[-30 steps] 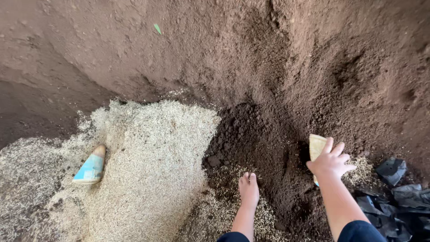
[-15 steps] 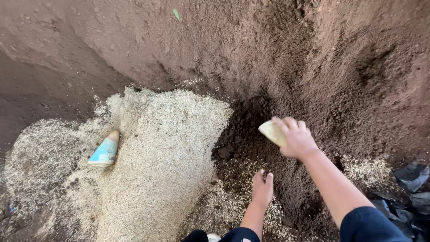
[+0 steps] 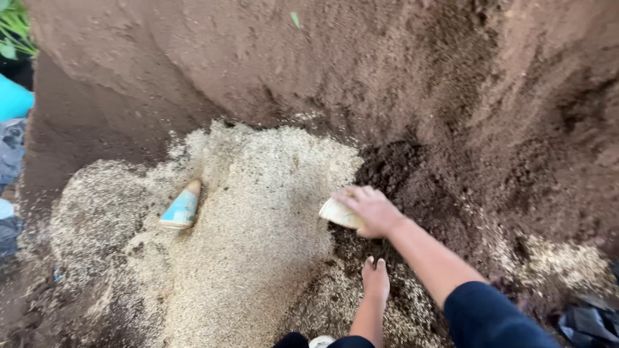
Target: The person scoops light-colored granular material from a pile and mixes it into a larger pile of dark soil using a small scoop and hands. The person then picks up a black plastic bag and places it on the mixed soil.
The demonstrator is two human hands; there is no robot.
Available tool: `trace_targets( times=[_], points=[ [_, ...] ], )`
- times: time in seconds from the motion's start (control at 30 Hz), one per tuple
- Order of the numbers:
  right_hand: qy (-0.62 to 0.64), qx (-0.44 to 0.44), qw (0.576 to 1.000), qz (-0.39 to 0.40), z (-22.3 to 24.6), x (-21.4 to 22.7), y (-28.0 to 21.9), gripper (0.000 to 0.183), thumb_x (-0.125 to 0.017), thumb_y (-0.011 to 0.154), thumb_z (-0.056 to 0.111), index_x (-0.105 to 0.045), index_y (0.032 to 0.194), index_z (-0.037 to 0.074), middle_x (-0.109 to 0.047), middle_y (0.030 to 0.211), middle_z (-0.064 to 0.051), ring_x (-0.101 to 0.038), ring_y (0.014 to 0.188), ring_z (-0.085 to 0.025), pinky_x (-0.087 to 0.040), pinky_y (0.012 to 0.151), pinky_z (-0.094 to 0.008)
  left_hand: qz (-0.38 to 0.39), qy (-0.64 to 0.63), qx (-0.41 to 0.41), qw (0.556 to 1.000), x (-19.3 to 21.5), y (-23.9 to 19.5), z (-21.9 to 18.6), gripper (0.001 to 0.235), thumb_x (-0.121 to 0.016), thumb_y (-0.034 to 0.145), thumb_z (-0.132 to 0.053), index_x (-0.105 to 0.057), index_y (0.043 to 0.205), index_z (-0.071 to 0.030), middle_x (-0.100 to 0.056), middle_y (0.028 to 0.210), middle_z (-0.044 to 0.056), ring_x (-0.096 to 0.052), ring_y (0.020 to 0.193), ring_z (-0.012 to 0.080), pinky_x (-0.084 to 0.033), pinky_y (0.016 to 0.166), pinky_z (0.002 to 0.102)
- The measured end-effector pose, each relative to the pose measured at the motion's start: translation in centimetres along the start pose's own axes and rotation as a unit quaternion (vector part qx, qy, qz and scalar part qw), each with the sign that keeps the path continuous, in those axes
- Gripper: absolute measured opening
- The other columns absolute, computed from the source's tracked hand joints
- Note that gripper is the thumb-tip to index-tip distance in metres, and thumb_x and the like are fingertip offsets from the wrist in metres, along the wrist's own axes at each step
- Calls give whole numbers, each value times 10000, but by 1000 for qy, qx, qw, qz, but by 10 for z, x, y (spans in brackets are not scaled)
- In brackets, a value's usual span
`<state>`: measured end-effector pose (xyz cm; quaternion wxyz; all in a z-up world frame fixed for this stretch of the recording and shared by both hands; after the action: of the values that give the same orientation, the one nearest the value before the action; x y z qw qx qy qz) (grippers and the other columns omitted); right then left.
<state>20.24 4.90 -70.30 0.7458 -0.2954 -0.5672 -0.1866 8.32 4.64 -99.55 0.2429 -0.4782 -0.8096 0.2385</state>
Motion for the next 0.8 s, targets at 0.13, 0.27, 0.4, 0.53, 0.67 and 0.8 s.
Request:
trace_targets(
  times=[0.13,0.27,0.4,0.53,0.67,0.8],
  points=[
    [18,22,999,28,17,-40,16,1045,-813,708,126,-267,1570,353,-316,1578,-84,-370,1383,-278,-308,1174,-408,-38,28,-38,998,17,6,8,558,-572,970,-309,-491,1439,-17,-511,1488,193,-484,1382,319,-366,1162,382],
    [0,-12,995,103,-5,-40,-1,1054,-777,705,57,-292,1582,383,-364,1589,-24,-399,1390,-223,-367,1170,-368,-59,-10,-1,998,30,14,13,566,-566,945,-308,-490,1433,-32,-546,1466,179,-540,1347,315,-401,1141,379],
    [79,-86,988,102,-40,-7,-16,1022,-765,748,68,-258,1587,356,-387,1546,-15,-371,1400,-226,-315,1209,-401,-92,13,-27,995,40,14,9,574,-578,965,-349,-483,1431,-28,-478,1488,175,-500,1358,316,-379,1149,380],
    [97,-38,994,15,-29,7,0,1038,-793,707,44,-259,1548,332,-317,1563,-13,-313,1411,-260,-251,1208,-426,-76,36,21,996,36,4,12,587,-558,968,-381,-456,1457,-74,-419,1521,143,-472,1365,307,-382,1148,381],
    [74,8,997,26,-1,-15,23,1028,-762,725,23,-279,1564,370,-330,1565,-18,-347,1399,-266,-269,1220,-410,-81,-9,-20,996,33,12,9,598,-572,962,-372,-455,1446,-41,-452,1514,161,-504,1363,302,-387,1159,374],
    [50,-14,996,77,-10,-34,20,1015,-750,734,-8,-311,1555,394,-337,1581,-3,-369,1382,-251,-294,1199,-406,-92,37,-18,995,48,27,19,577,-518,985,-384,-478,1452,-47,-513,1483,170,-510,1355,314,-364,1176,377]
  ],
)
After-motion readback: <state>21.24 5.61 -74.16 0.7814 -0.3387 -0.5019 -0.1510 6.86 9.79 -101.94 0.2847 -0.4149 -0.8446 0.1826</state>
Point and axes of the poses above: each hand's wrist, its own y-axis towards the middle knuckle, its own x-axis out of the back of the hand, z = x × y, the point moved 3 cm from there along y, towards the middle knuckle
